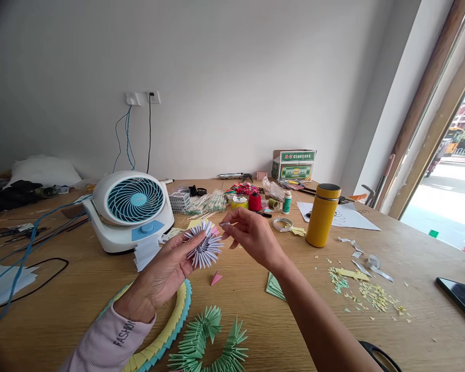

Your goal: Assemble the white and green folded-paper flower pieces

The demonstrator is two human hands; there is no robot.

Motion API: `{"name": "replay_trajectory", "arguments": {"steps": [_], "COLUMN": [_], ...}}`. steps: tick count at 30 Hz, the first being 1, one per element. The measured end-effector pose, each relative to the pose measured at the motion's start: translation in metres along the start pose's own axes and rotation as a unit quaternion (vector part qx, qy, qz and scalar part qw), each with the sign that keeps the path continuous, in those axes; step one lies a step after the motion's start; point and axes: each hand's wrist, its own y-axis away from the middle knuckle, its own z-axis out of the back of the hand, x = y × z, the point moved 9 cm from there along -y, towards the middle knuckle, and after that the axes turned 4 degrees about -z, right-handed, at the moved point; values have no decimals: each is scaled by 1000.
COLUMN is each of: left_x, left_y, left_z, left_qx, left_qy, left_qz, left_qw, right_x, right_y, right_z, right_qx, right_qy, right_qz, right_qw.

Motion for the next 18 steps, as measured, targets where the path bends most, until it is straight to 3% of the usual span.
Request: {"name": "replay_trajectory", "arguments": {"steps": [9, 18], "left_x": [5, 6], "left_y": [-1, -2], "left_z": [4, 1], "left_qx": [0, 30], "left_qy": [-8, -43], "left_qz": [3, 9], "left_qw": [1000, 999], "right_x": [12, 26], "right_y": [3, 8], "right_z": [4, -2], "right_qx": [38, 65], "right_qy": [17, 129], "right_qz": [23, 79], "right_qw": [999, 986]}}
